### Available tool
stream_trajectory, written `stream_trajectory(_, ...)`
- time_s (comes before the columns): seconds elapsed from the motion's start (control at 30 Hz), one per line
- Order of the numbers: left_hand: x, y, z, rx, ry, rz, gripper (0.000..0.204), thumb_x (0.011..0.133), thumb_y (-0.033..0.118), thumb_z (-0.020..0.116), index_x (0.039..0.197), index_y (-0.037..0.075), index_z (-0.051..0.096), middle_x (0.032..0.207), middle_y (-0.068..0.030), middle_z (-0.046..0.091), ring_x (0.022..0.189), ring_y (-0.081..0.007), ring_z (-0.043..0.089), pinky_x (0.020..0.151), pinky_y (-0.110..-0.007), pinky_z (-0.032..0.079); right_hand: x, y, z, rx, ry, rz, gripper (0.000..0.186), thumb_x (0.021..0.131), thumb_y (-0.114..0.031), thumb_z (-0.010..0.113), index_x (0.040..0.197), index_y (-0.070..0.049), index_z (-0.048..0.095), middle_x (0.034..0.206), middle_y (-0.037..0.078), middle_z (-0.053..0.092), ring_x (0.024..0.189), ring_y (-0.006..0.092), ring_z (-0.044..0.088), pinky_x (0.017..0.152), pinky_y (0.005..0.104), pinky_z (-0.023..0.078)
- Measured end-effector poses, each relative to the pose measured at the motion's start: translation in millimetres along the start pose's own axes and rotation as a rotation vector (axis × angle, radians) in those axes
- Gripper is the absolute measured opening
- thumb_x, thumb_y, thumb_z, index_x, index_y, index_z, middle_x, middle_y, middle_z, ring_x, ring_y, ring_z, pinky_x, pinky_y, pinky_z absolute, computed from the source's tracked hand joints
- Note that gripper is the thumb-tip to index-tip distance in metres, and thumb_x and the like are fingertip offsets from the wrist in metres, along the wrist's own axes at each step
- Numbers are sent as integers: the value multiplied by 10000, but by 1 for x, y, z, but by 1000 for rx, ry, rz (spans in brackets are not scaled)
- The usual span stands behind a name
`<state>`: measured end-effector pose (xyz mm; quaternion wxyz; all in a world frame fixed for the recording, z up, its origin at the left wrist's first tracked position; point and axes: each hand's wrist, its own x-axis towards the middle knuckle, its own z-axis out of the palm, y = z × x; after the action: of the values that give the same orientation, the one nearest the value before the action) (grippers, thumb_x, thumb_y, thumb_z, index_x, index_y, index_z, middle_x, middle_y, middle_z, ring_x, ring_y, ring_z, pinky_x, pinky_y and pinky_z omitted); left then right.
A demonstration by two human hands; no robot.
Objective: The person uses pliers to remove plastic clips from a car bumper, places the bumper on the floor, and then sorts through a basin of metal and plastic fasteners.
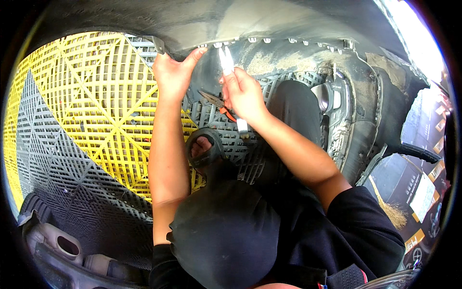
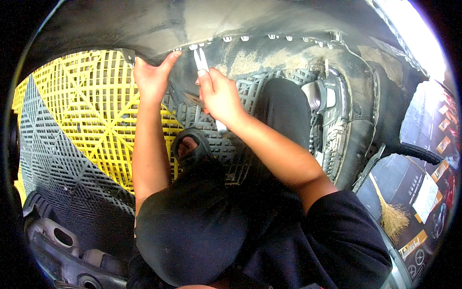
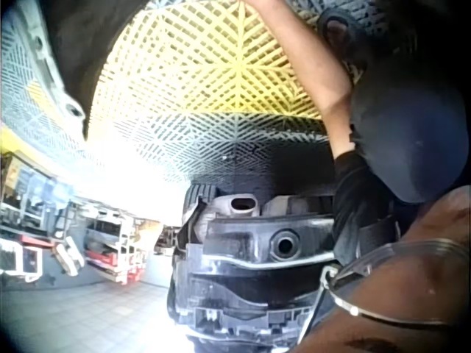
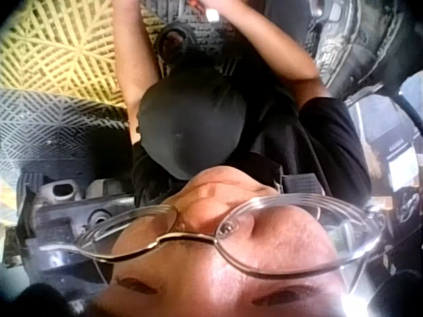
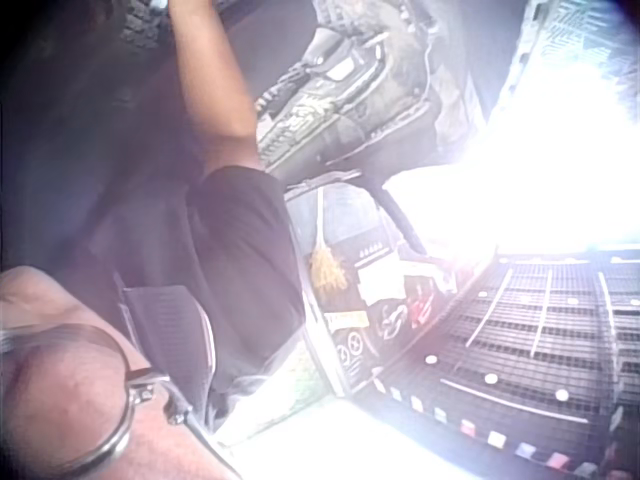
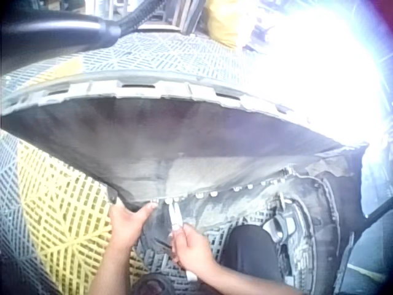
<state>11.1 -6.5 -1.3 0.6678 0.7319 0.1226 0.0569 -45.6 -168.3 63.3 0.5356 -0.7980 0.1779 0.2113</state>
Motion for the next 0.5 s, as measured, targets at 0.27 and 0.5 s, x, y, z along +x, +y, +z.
stream_trajectory(0.27, -1, 1, -4, 14, -23, -39, 465, 766, 93, 910, 1139, -26, 659, 1080, -94, 739, 950, -165, 669, 890, -319, 540, 10, -6, -16, -848, -25, -158, 254, 1029, -315, 573, 1009, -66, 618, 785, 157, 699, 755, 406, 694, 705, 495, 562)
stream_trajectory(0.5, -3, 10, -2, 25, 10, -6, 444, 745, 154, 924, 1082, -27, 700, 993, -103, 777, 891, -166, 712, 845, -323, 556, -16, 46, -18, -1126, -137, -505, 544, 833, -377, 784, 1253, -98, 581, 1259, 133, 566, 1158, 321, 574, 944, 415, 511)
